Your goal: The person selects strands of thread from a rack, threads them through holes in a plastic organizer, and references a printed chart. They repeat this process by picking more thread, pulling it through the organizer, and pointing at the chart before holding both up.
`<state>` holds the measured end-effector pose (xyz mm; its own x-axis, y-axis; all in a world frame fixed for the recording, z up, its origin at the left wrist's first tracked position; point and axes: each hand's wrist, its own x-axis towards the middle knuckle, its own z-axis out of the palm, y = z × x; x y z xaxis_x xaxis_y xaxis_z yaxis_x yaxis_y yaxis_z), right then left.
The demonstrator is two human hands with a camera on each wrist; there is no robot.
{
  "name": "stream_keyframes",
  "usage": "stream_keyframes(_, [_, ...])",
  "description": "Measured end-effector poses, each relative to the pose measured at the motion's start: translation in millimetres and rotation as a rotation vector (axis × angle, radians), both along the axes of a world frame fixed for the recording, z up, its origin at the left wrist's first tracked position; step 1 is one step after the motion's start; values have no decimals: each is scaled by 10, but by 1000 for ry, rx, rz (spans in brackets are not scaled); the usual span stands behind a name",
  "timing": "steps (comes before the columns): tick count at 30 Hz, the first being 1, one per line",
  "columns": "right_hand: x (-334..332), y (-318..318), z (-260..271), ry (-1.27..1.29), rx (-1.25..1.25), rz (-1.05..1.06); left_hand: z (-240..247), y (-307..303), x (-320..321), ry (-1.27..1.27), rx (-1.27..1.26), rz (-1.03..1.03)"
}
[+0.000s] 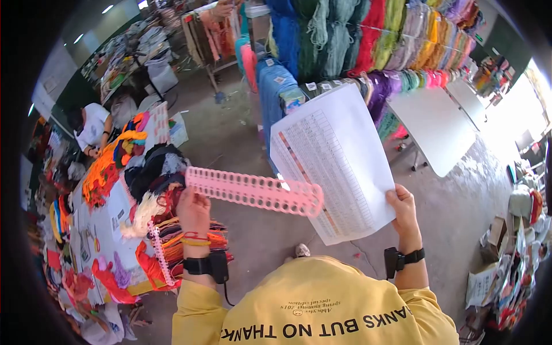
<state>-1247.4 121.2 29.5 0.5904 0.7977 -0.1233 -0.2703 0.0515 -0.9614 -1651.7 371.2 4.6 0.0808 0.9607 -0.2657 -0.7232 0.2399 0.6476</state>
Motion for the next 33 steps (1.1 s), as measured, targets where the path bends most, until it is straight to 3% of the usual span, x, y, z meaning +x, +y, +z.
stream_keyframes(4, [-240,-163,-39,90,90,-102,-130,-234,520,-1,-37,-257])
stream_keyframes(15, [-160,-1120,-26,184,155,-318,21,-824,1633,78,-16,-546])
stream_keyframes(27, [1090,-2593,51,205,313,-535,317,-1856,3551,79,156,-785])
stream_keyframes(33, [1813,-3301,11,216,311,-595,436,-2421,4408,85,203,-795])
